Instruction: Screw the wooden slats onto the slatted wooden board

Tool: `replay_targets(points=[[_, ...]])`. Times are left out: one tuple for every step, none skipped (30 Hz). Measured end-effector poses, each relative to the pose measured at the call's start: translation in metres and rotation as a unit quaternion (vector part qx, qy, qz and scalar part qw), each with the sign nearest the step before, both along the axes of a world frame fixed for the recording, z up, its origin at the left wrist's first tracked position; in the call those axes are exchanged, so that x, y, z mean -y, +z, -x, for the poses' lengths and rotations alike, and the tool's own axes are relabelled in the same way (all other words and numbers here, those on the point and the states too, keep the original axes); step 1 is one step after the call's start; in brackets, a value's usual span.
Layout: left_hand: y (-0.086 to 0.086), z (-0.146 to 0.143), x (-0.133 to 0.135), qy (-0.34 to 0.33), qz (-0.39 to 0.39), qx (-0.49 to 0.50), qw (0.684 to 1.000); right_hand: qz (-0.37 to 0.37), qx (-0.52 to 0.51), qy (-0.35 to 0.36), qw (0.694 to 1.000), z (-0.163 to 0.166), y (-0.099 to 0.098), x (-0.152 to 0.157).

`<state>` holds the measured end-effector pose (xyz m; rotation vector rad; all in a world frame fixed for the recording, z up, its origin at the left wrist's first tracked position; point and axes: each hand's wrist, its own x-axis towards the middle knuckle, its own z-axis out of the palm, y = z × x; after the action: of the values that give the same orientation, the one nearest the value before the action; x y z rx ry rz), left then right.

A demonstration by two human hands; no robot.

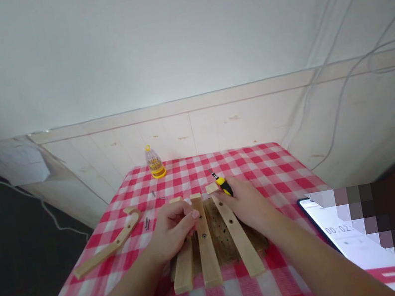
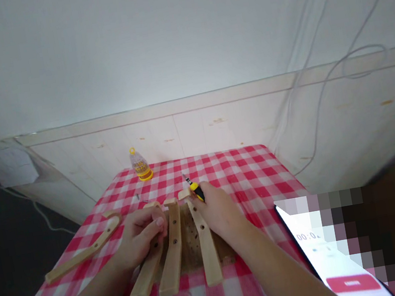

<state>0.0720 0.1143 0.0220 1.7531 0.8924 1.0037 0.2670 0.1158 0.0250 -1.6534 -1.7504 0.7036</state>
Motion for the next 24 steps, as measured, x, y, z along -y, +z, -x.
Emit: replay_targets(points=[[0.002, -0.001, 0.000, -0.005, -0.004, -0.013, 1.000, -0.004, 0.026, 0.009, 1.000, 0.003, 0.000, 0.001], [0.004, -0.001, 0.001, -0.006, -0.015, -0.023, 1.000, -0.008, 0.050, 0.010, 0.999, 0.006, 0.000, 0.003], [0.005, -0.002, 0.001, -0.006, -0.028, -0.033, 0.999, -0.010, 0.069, 0.003, 0.998, 0.009, 0.000, 0.004], [0.006, -0.002, 0.000, -0.008, -0.041, -0.043, 0.998, -0.010, 0.084, -0.009, 0.996, 0.011, -0.001, 0.004], [0.007, -0.002, 0.000, -0.010, -0.052, -0.050, 0.997, -0.012, 0.096, -0.021, 0.995, 0.012, -0.001, 0.005], [0.007, -0.002, 0.000, -0.014, -0.061, -0.057, 0.996, -0.014, 0.103, -0.029, 0.994, 0.013, -0.002, 0.005], [0.007, -0.001, -0.001, -0.016, -0.068, -0.062, 0.996, -0.018, 0.104, -0.035, 0.994, 0.013, -0.003, 0.005], [0.007, -0.001, -0.001, -0.017, -0.075, -0.068, 0.995, -0.022, 0.100, -0.039, 0.994, 0.013, -0.004, 0.004], [0.007, 0.000, -0.001, -0.017, -0.085, -0.077, 0.993, -0.027, 0.096, -0.042, 0.994, 0.012, -0.004, 0.003], [0.007, 0.000, -0.001, -0.013, -0.102, -0.091, 0.991, -0.029, 0.093, -0.047, 0.994, 0.011, -0.004, 0.002], [0.007, 0.001, -0.001, -0.006, -0.129, -0.107, 0.986, -0.028, 0.093, -0.052, 0.994, 0.010, -0.004, 0.002], [0.007, 0.001, -0.001, 0.006, -0.164, -0.122, 0.979, -0.025, 0.096, -0.055, 0.994, 0.009, -0.004, 0.001], [0.007, 0.002, -0.001, 0.020, -0.204, -0.136, 0.969, -0.022, 0.100, -0.055, 0.993, 0.007, -0.003, 0.001], [0.007, 0.004, 0.000, 0.038, -0.244, -0.147, 0.958, -0.020, 0.103, -0.053, 0.993, 0.006, -0.002, 0.002], [0.006, 0.006, 0.001, 0.060, -0.278, -0.151, 0.947, -0.019, 0.103, -0.048, 0.993, 0.004, -0.001, 0.002], [0.006, 0.008, 0.002, 0.085, -0.303, -0.148, 0.937, -0.019, 0.101, -0.043, 0.994, 0.002, 0.001, 0.002], [0.006, 0.011, 0.003, 0.114, -0.320, -0.141, 0.930, -0.018, 0.102, -0.040, 0.994, 0.000, 0.002, 0.003], [0.005, 0.014, 0.004, 0.144, -0.330, -0.133, 0.923, -0.015, 0.106, -0.039, 0.994, -0.002, 0.003, 0.003], [0.005, 0.017, 0.004, 0.175, -0.337, -0.126, 0.916, -0.009, 0.112, -0.037, 0.993, -0.004, 0.004, 0.004], [0.004, 0.019, 0.003, 0.204, -0.344, -0.118, 0.909, -0.001, 0.120, -0.034, 0.992, -0.005, 0.005, 0.004], [0.003, 0.021, 0.001, 0.230, -0.348, -0.114, 0.901, 0.007, 0.129, -0.030, 0.991, -0.006, 0.006, 0.004], [0.002, 0.022, -0.002, 0.254, -0.351, -0.113, 0.894, 0.013, 0.138, -0.026, 0.990, -0.006, 0.006, 0.004], [0.001, 0.022, -0.006, 0.274, -0.348, -0.113, 0.889, 0.018, 0.146, -0.021, 0.989, -0.006, 0.007, 0.004], [-0.001, 0.021, -0.010, 0.286, -0.339, -0.112, 0.889, 0.021, 0.152, -0.017, 0.988, -0.006, 0.007, 0.004]])
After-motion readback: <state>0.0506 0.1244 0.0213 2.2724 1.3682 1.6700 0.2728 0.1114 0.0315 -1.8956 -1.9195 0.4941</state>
